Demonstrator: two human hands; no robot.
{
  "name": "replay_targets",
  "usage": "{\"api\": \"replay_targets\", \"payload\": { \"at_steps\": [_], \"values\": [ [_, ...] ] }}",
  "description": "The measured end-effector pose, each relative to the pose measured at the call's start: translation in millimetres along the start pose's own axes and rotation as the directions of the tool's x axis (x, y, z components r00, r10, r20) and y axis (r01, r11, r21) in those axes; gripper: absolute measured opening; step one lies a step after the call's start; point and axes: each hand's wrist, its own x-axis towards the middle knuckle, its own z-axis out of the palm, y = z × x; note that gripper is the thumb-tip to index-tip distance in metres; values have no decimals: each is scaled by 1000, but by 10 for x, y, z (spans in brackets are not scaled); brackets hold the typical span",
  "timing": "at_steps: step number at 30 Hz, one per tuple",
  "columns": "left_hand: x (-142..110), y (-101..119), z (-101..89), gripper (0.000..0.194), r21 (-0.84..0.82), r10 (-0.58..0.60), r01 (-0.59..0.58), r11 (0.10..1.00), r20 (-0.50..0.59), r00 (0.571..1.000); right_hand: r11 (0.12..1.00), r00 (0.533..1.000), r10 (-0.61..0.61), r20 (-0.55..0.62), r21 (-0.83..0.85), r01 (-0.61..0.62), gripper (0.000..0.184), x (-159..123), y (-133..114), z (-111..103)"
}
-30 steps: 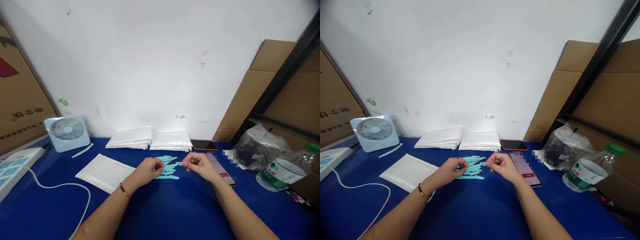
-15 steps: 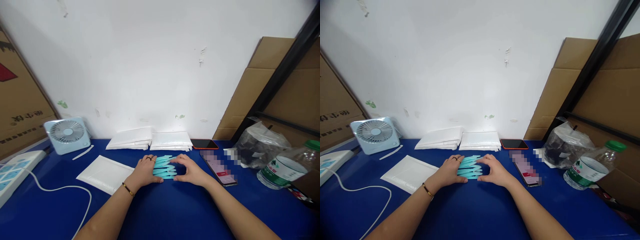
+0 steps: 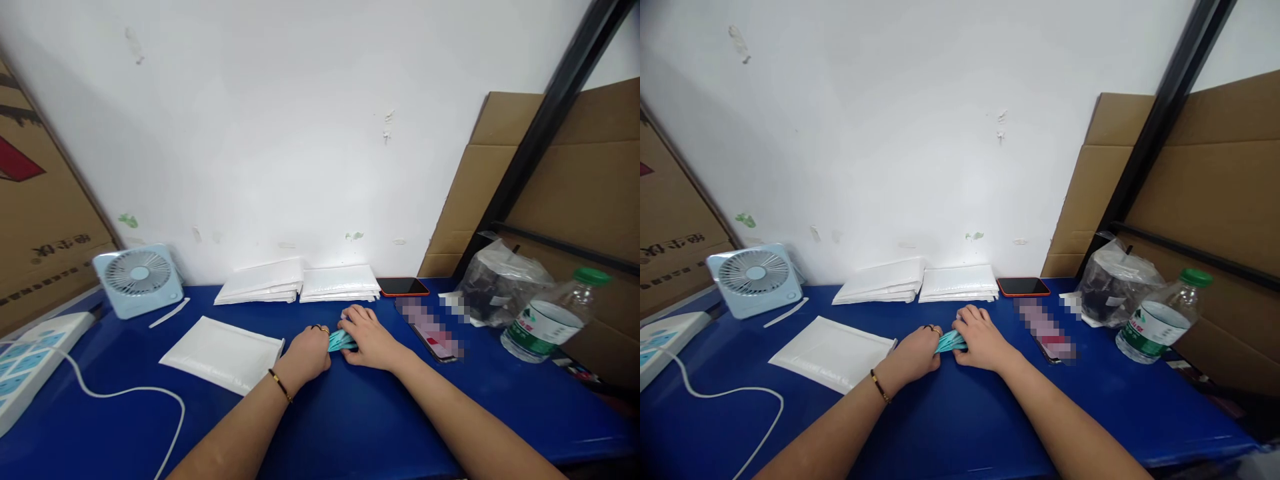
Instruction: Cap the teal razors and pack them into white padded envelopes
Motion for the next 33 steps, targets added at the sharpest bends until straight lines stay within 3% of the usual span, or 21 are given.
{"api": "replay_targets", "payload": {
  "at_steps": [3,7,10,12,14,16,18,21,24,28,33],
  "values": [
    [26,66,21,27,3,-38,38,999,17,999,999,1000,-3,25,-54,4,29,5,-17,32],
    [12,73,38,24,-24,-82,82,996,-14,997,1000,993,-25,115,18,23,21,-5,-27,59],
    [-13,30,32,23,-62,-110,106,992,-62,992,988,993,-41,114,153,23,23,-3,-42,-125],
    [-9,23,18,23,-132,-115,100,986,-109,987,970,998,-48,40,239,37,28,30,-85,-376],
    [22,61,2,19,-313,-97,29,949,-206,974,960,996,-30,-81,276,51,37,97,-179,-664],
    [71,140,-1,14,-536,-91,-110,837,-335,938,967,975,8,-223,249,49,26,183,-321,-893],
    [122,224,20,11,-682,-116,-229,694,-420,900,974,948,26,-317,223,48,26,261,-481,-991],
    [175,279,98,15,-764,-178,-317,562,-486,856,967,962,8,-273,246,61,29,316,-656,-874],
    [199,243,190,23,-774,-222,-353,526,-526,821,939,964,8,-265,335,84,22,320,-691,-608],
    [190,221,227,24,-803,-223,-334,494,-488,844,869,873,158,-462,484,99,21,348,-650,-376],
    [124,282,187,30,-823,-228,-384,418,-504,833,805,803,256,-539,578,131,12,365,-696,-329]
  ]
}}
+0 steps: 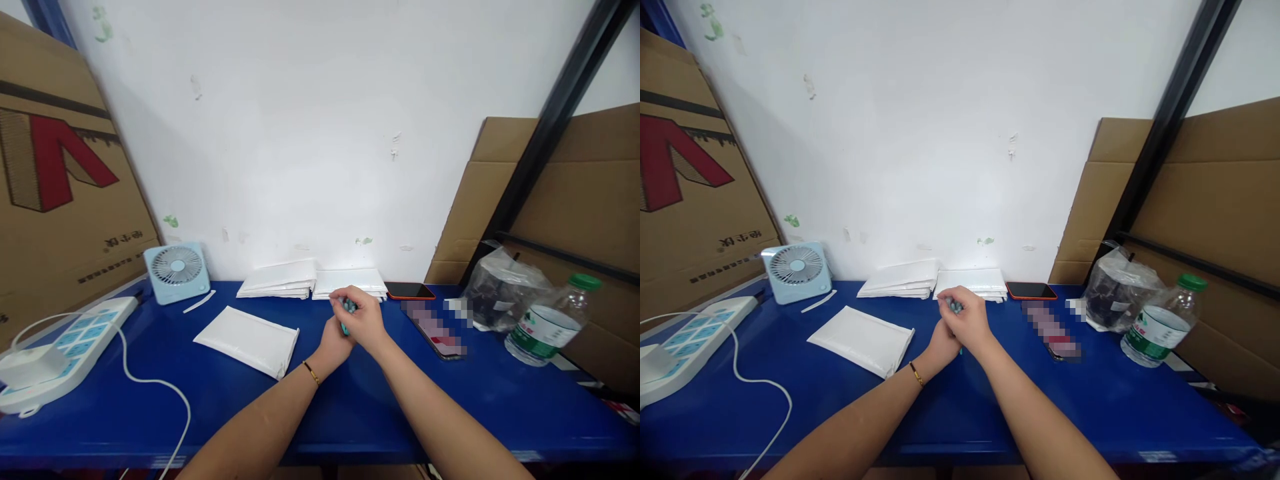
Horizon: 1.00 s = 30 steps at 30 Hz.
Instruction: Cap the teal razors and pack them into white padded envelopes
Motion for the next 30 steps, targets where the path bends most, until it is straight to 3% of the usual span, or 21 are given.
{"api": "replay_targets", "payload": {
  "at_steps": [2,5,9,12,14,16,18,19,20,21,22,24,26,27,28,30],
  "values": [
    [-18,-11,-2,22,-30,-53,55,998,49,997,996,997,72,-30,64,-70,11,-28,10,27],
    [-27,-82,-8,10,-63,-212,225,972,168,963,944,967,251,-39,231,-236,15,-68,71,69],
    [-17,-116,-18,17,-71,-293,321,944,258,921,898,939,340,-55,316,-307,20,-72,121,19],
    [-30,12,-45,30,-100,-344,394,913,327,880,814,940,323,106,475,-334,42,-60,112,-149],
    [-66,160,-66,36,-173,-382,523,834,501,776,687,913,221,342,610,-395,72,-76,107,-267],
    [-123,317,-78,41,-212,-361,694,688,730,581,572,818,50,573,655,-494,84,-123,103,-335],
    [-188,449,-76,50,-188,-292,805,562,866,406,529,693,-102,714,629,-570,65,-190,87,-339],
    [-217,500,-72,53,-179,-281,824,538,883,375,528,657,-134,742,614,-587,52,-223,74,-322],
    [-239,540,-66,54,-180,-292,824,537,877,382,534,657,-126,744,609,-587,41,-253,57,-300],
    [-253,570,-59,53,-192,-319,812,551,851,417,545,688,-76,722,608,-577,33,-276,39,-274],
    [-260,591,-50,48,-221,-357,778,588,792,495,559,739,11,674,608,-563,29,-293,23,-247],
    [-255,616,-25,27,-276,-393,618,736,570,722,592,830,247,500,600,-537,24,-310,5,-193],
    [-242,627,10,20,-219,-311,378,900,286,906,619,843,458,282,580,-530,23,-317,3,-147],
    [-240,632,28,26,-149,-240,264,953,158,958,630,830,526,187,570,-528,24,-321,4,-133],
    [-242,640,42,29,-89,-182,188,978,74,980,638,817,564,121,564,-525,25,-327,2,-130],
    [-265,666,55,22,-106,-213,219,970,63,975,622,815,562,142,578,-529,25,-342,-16,-160]
  ]
}}
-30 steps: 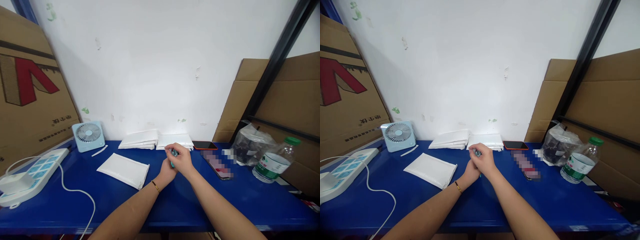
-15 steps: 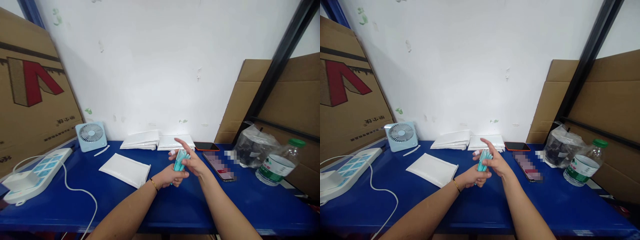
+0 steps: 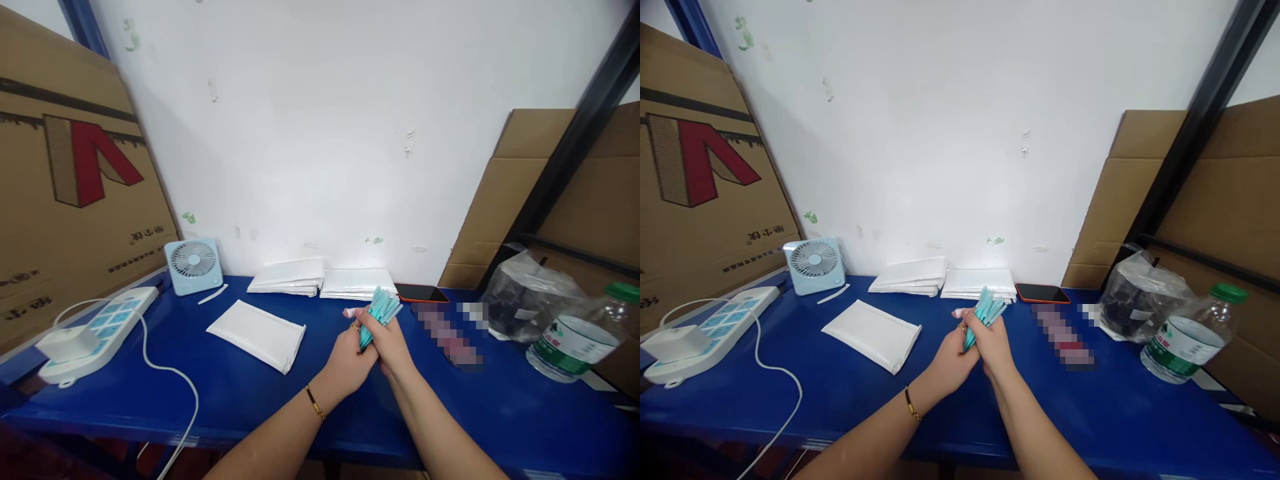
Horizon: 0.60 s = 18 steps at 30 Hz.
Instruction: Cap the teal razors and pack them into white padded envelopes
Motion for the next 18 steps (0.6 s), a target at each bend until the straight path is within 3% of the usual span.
{"api": "replay_targets", "payload": {
  "at_steps": [1,2,3,4,5,6,7,8,9,11,13,14,15,16,17,18],
  "values": [
    [-24,13,0,15,-78,-95,100,992,70,993,999,996,13,92,38,-17,25,-21,-23,-18],
    [-54,27,-4,9,-164,-219,256,953,214,952,995,974,22,225,88,-43,27,-45,-52,-38],
    [-90,41,-8,14,-227,-327,440,869,405,854,988,925,20,380,137,-77,30,-71,-82,-57],
    [-129,55,-9,23,-252,-378,609,752,592,712,979,850,-1,527,175,-107,34,-99,-110,-72],
    [-169,70,-5,31,-245,-367,734,633,740,563,973,761,-36,647,198,-123,39,-129,-133,-80],
    [-210,86,4,39,-240,-316,806,541,830,459,970,681,-70,729,208,-123,43,-161,-150,-82],
    [-250,106,14,44,-244,-260,841,482,877,404,971,625,-99,774,213,-111,47,-194,-163,-79],
    [-287,132,17,47,-255,-221,847,466,893,391,972,608,-119,785,218,-91,50,-227,-175,-75],
    [-321,163,7,47,-267,-205,825,498,888,411,972,636,-129,761,224,-70,53,-258,-188,-73],
    [-381,231,-86,42,-223,-227,695,684,840,493,969,790,-124,601,244,-34,56,-302,-228,-92],
    [-436,272,-302,45,-63,-261,411,909,683,682,954,937,-101,334,301,-5,53,-303,-287,-156],
    [-463,269,-452,51,86,-271,267,960,525,807,938,974,-86,211,348,8,50,-286,-315,-202],
    [-489,245,-622,52,282,-244,149,948,338,909,916,990,-74,122,401,19,46,-259,-334,-253],
    [-514,200,-800,44,477,-187,93,874,154,970,890,996,-63,65,454,27,41,-227,-340,-305],
    [-537,139,-975,36,645,-125,89,759,11,992,866,998,-55,36,500,29,38,-193,-330,-352],
    [-556,67,-1137,34,774,-100,114,623,-66,993,847,998,-48,28,532,25,34,-161,-302,-391]
  ]
}}
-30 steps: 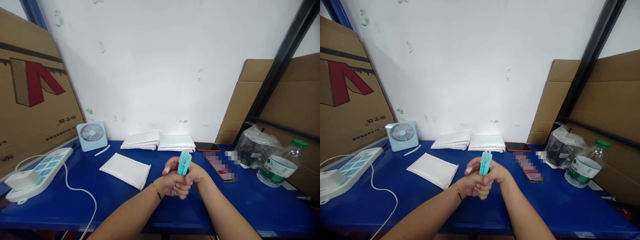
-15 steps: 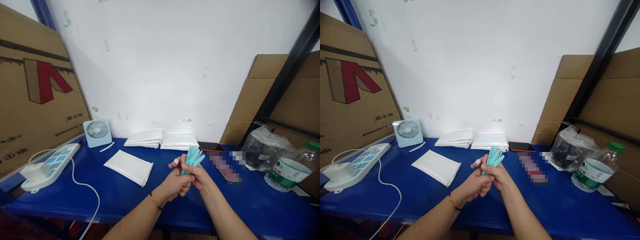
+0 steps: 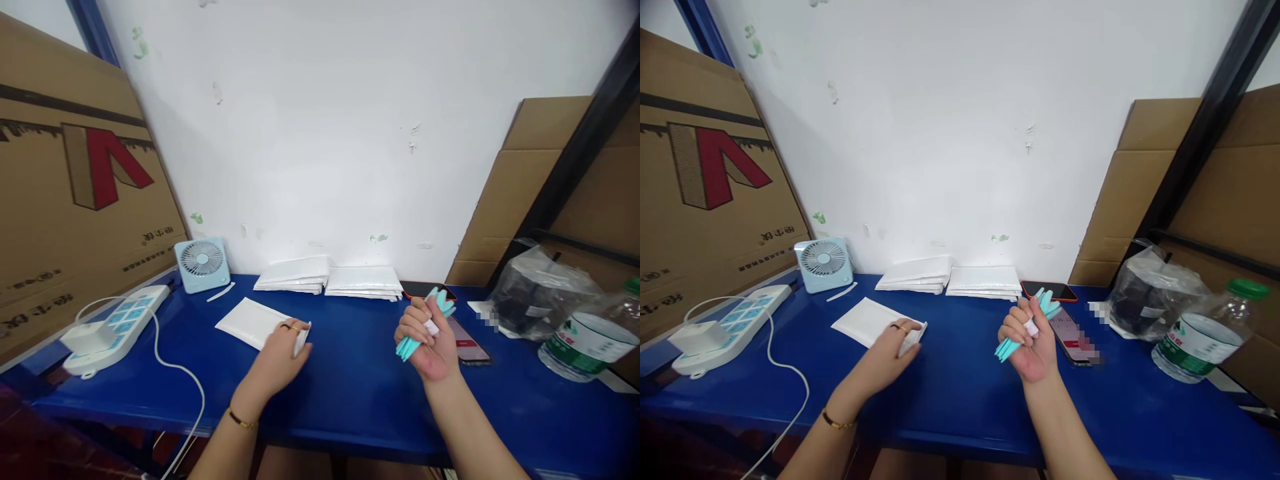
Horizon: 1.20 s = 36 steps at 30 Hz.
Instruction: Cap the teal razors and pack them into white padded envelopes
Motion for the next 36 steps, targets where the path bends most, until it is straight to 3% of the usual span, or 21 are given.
{"api": "replay_targets", "payload": {
  "at_steps": [2,4,7,10,12,14,16,18,21,23,26,29,31,33,36],
  "values": [
    [8,-278,-38,42,260,-72,65,963,18,997,999,999,40,8,14,-41,27,42,64,-89],
    [33,-411,-15,53,374,-56,7,927,120,991,990,990,139,22,-36,-138,18,56,179,-145],
    [108,-328,115,51,404,41,-122,906,203,978,931,947,322,12,-187,-314,19,53,354,-157],
    [215,-70,323,42,364,150,-215,906,201,968,802,917,398,-23,-476,-360,27,84,463,-148],
    [279,96,474,42,347,147,-205,915,187,971,637,928,370,-31,-719,-278,29,153,510,-171],
    [318,217,607,47,340,132,-190,921,187,974,392,965,262,-19,-912,-125,28,254,559,-217],
    [333,283,698,49,337,117,-171,926,176,977,129,986,168,5,-992,-17,27,363,621,-262],
    [337,296,730,50,321,100,-149,935,162,982,-16,979,205,-4,-1000,0,27,449,686,-283],
    [359,245,673,44,242,133,-178,954,191,973,-33,957,289,-10,-999,0,24,496,746,-261],
    [405,196,599,34,181,187,-228,957,218,958,-13,966,259,16,-1000,20,16,478,732,-227],
    [527,134,510,31,159,230,-277,948,262,937,72,958,218,185,-982,173,17,422,631,-186],
    [679,87,482,26,145,233,-297,944,345,909,132,856,343,386,-922,363,24,375,514,-185],
    [761,60,484,22,104,241,-303,947,390,889,70,811,434,392,-912,403,24,359,473,-207],
    [806,35,484,19,60,261,-310,949,405,876,0,801,465,378,-904,427,24,357,466,-232],
    [807,7,468,13,-1,305,-333,943,400,864,18,740,534,409,-881,473,22,366,483,-236]
  ]
}}
